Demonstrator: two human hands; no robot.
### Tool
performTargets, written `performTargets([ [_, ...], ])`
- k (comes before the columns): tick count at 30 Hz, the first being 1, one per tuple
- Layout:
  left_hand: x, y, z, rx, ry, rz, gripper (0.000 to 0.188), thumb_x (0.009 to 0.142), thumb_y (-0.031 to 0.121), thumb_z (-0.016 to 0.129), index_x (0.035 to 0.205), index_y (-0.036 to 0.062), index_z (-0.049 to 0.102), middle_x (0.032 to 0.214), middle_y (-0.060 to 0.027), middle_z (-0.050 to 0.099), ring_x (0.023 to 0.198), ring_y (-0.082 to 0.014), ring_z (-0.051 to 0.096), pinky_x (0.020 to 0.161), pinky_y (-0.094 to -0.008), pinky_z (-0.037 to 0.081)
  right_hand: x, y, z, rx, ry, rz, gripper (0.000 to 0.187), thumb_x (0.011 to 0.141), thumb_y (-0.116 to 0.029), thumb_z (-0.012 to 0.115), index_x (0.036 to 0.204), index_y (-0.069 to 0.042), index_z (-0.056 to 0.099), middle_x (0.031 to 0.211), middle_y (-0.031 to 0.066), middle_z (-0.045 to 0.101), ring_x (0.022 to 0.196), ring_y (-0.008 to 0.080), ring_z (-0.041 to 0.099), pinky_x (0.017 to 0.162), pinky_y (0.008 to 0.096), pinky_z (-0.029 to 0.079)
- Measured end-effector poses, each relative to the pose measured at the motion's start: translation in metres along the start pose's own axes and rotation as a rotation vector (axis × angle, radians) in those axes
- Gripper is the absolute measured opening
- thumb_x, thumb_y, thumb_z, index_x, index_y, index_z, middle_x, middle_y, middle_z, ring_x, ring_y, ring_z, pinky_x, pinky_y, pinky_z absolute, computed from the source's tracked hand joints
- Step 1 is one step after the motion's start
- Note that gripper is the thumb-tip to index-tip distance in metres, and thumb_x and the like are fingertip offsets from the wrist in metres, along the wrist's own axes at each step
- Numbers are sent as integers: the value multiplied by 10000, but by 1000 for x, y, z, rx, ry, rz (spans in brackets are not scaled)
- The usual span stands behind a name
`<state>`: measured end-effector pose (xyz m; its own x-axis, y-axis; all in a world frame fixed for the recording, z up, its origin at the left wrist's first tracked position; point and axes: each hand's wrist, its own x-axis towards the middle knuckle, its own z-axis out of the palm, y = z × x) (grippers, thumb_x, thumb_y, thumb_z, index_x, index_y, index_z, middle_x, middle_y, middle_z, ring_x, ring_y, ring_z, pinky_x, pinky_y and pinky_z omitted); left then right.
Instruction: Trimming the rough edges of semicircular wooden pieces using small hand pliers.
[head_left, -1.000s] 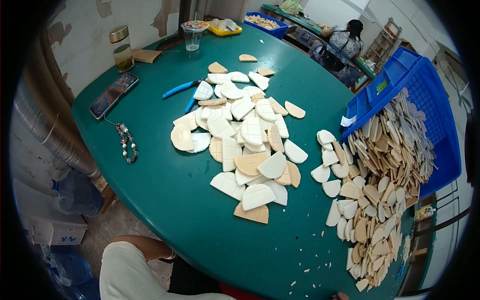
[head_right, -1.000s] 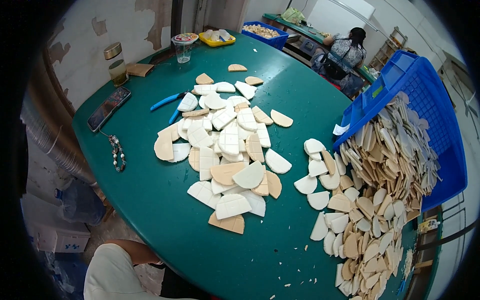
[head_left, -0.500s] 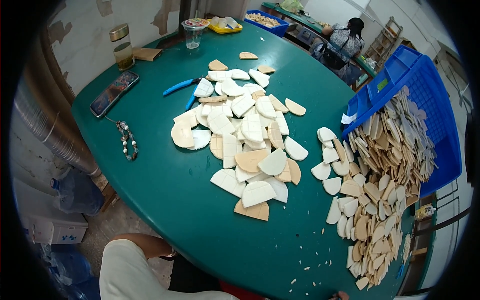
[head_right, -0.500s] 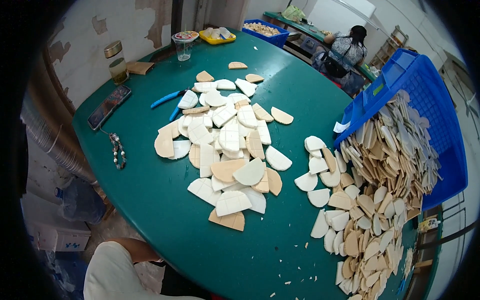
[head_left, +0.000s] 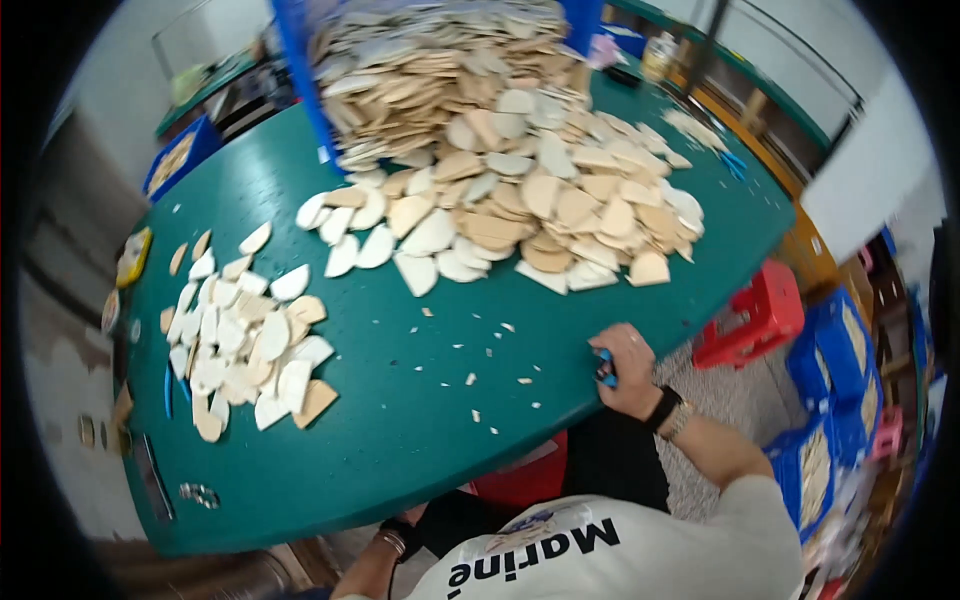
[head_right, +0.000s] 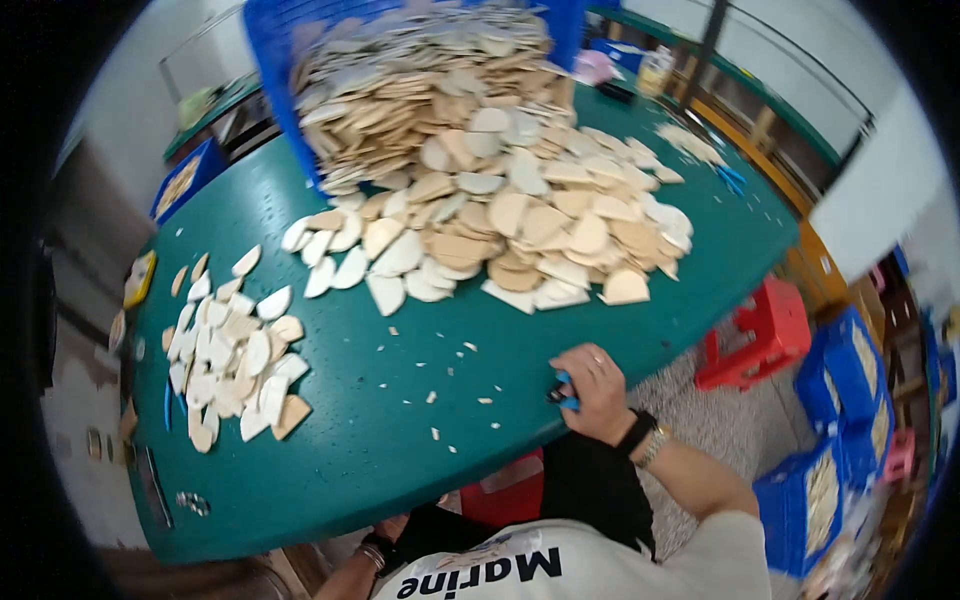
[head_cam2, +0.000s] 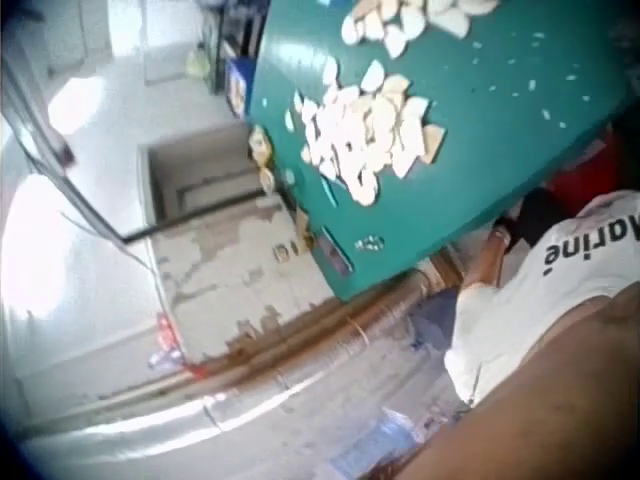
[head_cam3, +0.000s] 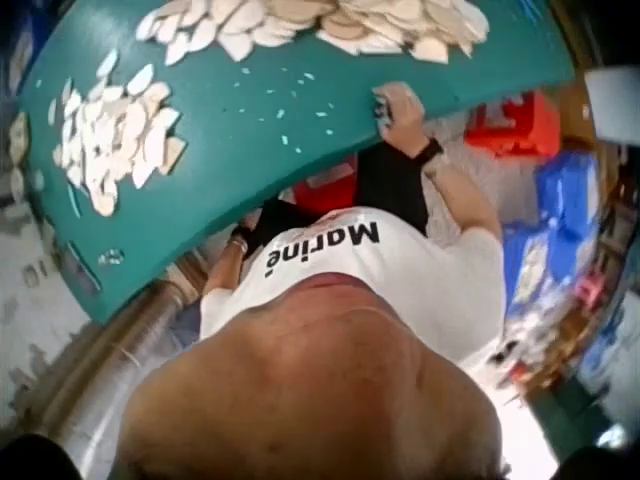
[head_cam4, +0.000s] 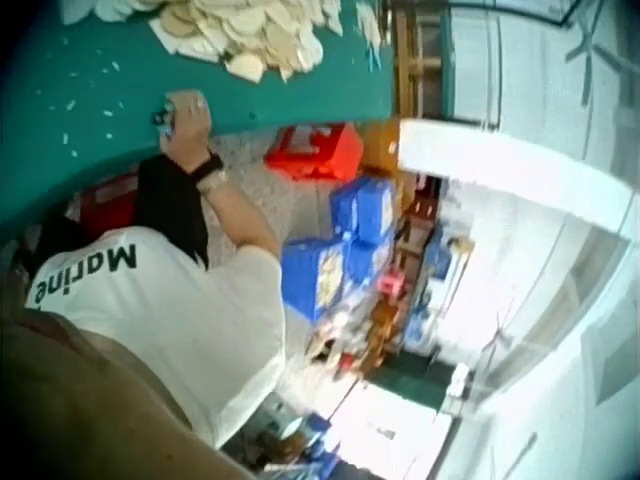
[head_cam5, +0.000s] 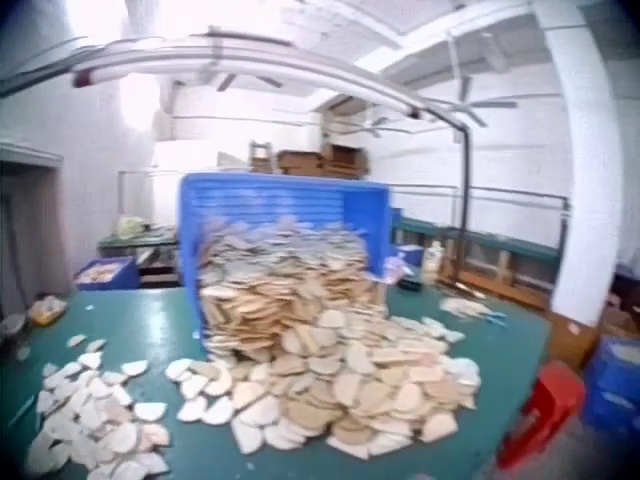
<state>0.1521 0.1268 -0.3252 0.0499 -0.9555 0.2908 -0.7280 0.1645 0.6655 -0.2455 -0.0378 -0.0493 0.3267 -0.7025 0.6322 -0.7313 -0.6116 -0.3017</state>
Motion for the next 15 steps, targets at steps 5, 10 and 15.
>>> performTargets([
  [5, 85, 192, -80, -216, -220, 464, 61, 815, 38, 635, 768, 31, 596, 629, -97, 580, 534, -270, 549, 561, -356, 447, -5, 0, -7, -36, 50, 29, 449, 614, 2, 633, 1056, -39, 564, 964, 129, 583, 914, 340, 579, 842, 430, 490],
  [10, 133, 319, -165, -307, 99, 736, 272, 932, 230, 537, 769, 16, 586, 695, -99, 566, 609, -250, 532, 545, -345, 392, -20, 8, -16, -64, 103, 13, 404, 668, -26, 626, 1066, -45, 556, 975, 126, 580, 921, 333, 580, 852, 423, 486],
  [15, 147, 397, -169, -883, 747, 1357, 224, 853, -26, 620, 1076, -5, 627, 1248, -67, 500, 1138, -182, 472, 956, -286, 456, -14, -1, 0, -45, 132, -26, 393, 696, -49, 629, 1079, -46, 545, 973, 123, 575, 935, 326, 581, 869, 422, 483],
])
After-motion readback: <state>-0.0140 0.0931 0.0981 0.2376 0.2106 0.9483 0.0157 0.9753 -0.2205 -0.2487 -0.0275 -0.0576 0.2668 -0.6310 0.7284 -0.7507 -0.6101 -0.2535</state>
